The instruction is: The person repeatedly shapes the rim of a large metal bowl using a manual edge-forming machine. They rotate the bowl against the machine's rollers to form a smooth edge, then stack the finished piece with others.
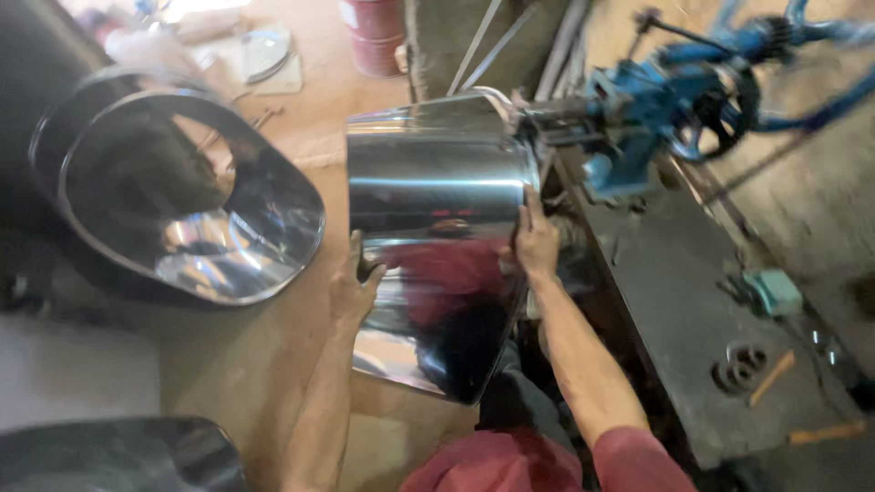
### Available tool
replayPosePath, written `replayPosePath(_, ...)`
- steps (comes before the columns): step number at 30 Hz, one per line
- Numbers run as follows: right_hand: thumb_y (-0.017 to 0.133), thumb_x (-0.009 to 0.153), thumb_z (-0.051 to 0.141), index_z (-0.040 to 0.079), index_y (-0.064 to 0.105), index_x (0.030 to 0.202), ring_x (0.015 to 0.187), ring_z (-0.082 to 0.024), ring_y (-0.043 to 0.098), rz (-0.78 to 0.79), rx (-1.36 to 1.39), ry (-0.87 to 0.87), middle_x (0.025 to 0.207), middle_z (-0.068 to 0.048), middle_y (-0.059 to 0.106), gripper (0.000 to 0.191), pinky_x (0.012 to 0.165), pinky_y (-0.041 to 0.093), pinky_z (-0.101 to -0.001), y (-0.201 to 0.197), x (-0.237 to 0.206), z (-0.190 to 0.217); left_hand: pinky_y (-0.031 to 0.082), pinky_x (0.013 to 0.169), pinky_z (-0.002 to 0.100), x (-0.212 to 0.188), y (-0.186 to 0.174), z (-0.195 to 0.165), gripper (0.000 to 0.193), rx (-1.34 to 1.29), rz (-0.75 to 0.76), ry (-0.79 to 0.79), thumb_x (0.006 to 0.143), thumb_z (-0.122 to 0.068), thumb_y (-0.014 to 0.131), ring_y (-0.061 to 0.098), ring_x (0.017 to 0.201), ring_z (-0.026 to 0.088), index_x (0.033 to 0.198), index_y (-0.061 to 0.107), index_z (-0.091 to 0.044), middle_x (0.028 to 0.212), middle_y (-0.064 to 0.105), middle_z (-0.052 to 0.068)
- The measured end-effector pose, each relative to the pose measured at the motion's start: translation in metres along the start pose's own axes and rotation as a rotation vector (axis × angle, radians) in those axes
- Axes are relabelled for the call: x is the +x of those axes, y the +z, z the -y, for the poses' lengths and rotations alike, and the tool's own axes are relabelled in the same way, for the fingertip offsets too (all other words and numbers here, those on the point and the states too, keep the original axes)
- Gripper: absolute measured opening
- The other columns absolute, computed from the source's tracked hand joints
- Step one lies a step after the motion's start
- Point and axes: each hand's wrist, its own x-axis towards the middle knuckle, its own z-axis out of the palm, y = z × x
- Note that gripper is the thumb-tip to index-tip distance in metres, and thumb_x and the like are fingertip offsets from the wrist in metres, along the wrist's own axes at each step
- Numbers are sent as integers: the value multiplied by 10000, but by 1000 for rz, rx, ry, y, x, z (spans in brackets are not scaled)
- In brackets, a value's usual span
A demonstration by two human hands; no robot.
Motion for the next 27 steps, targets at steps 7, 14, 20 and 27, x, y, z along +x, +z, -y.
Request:
replayPosePath(7, 546, 1064, 258, 302, 449, 1545, 1047, -447, 685, -82, 204, -121, 1248, -243, 689, 493, 867, 553, -495, -11, -15, 0, 460, 1055, 480, -13, -13, -23, 857, 205, -69, 242, 867, -382, 784, 568, 1290, 464, 1591, 366, -193, 1453, 561, 274)
replayPosePath(14, 566, 1035, 271, 347, 371, 1582, 948, -481, 670, 73, 80, 8, 1006, -272, 708, 585, 834, 507, -570, -25, -14, 3, 453, 1085, 451, -35, -3, -24, 860, 102, 22, -23, 871, -441, 710, 572, 1300, 413, 1619, 320, -273, 1467, 566, 201)
replayPosePath(20, 573, 1022, 269, 332, 352, 1592, 907, -491, 656, 49, 143, -61, 970, -287, 690, 615, 800, 506, -570, -31, -29, 3, 416, 1131, 454, -69, -11, -11, 799, 183, -60, 85, 909, -464, 717, 503, 1385, 407, 1600, 382, -242, 1509, 544, 207)
replayPosePath(27, 552, 1067, 290, 369, 387, 1579, 864, -479, 684, 74, 188, 25, 929, -281, 696, 543, 771, 526, -559, -59, -145, -16, 424, 1054, 424, -192, -24, 36, 799, -71, -187, 286, 931, -351, 762, 528, 1325, 400, 1497, 428, 105, 1435, 544, 312)
